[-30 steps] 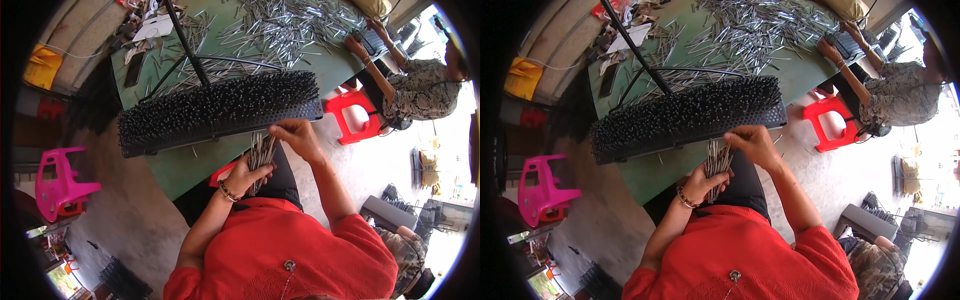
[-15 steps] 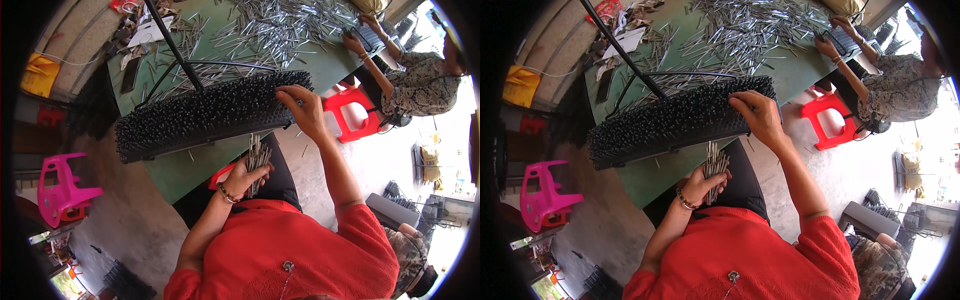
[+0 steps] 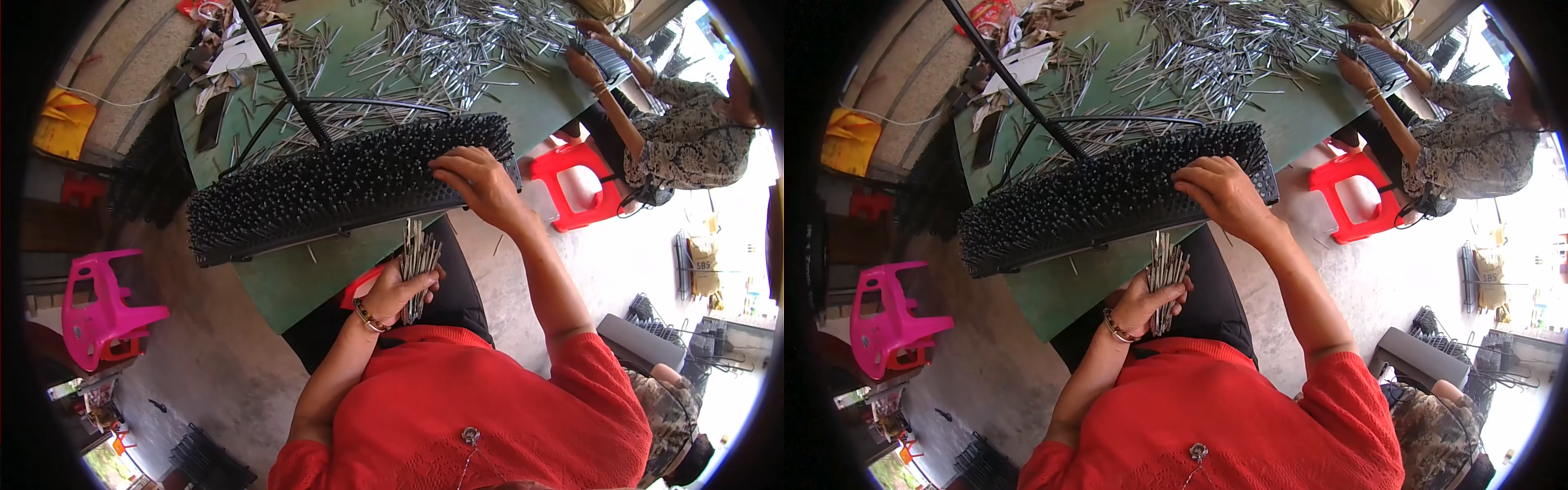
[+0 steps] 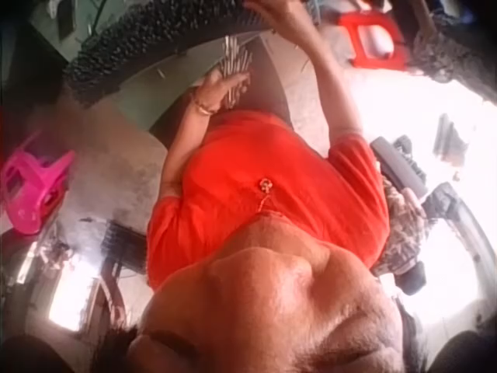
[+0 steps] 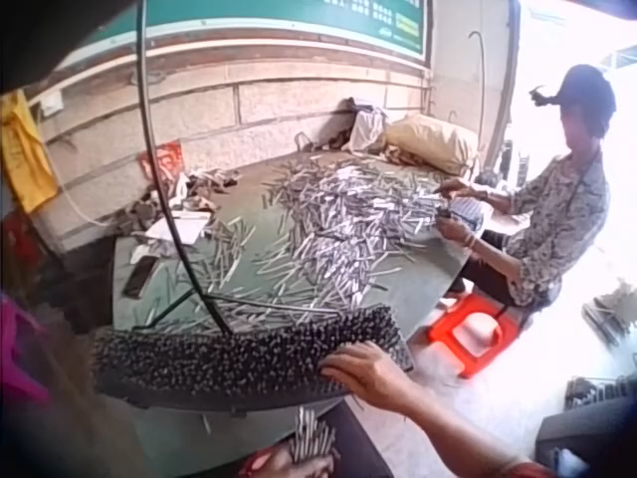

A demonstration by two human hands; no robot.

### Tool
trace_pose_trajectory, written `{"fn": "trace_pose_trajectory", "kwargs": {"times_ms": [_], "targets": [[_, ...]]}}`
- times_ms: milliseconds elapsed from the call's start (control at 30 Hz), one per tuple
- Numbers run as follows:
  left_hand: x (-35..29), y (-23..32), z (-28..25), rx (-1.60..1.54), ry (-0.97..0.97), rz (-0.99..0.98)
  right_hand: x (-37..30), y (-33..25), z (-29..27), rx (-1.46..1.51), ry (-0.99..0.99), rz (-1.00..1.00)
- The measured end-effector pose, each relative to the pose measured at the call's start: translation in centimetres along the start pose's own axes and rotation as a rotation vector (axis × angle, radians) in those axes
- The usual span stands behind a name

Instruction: The recorder is manually inserting small metal pins or rods into a black mesh grid component at an assembly station.

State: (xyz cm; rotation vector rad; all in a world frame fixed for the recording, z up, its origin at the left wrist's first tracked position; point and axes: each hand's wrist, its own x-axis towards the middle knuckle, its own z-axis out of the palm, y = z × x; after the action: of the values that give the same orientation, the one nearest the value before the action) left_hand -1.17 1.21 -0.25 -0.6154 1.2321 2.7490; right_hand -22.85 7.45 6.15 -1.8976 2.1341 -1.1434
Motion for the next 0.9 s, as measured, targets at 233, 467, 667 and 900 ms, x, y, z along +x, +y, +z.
{"fn": "trace_pose_trajectory", "kwargs": {"times_ms": [233,467,667,900], "targets": [[0.0,-0.2,-0.1,0.001,-0.007,0.014,0.0,-0.1,0.9,-0.292,0.158,-0.091],[0.0,0.0,0.1,0.008,-0.015,0.026,-0.8,-0.5,1.3,-0.309,0.112,-0.089],[-0.2,0.3,0.5,-0.103,0.022,0.064,-3.1,-2.8,1.5,0.23,0.075,0.284],[-0.3,0.9,1.0,0.149,-0.076,0.077,-4.1,-2.9,2.3,0.787,-0.217,0.649]]}}
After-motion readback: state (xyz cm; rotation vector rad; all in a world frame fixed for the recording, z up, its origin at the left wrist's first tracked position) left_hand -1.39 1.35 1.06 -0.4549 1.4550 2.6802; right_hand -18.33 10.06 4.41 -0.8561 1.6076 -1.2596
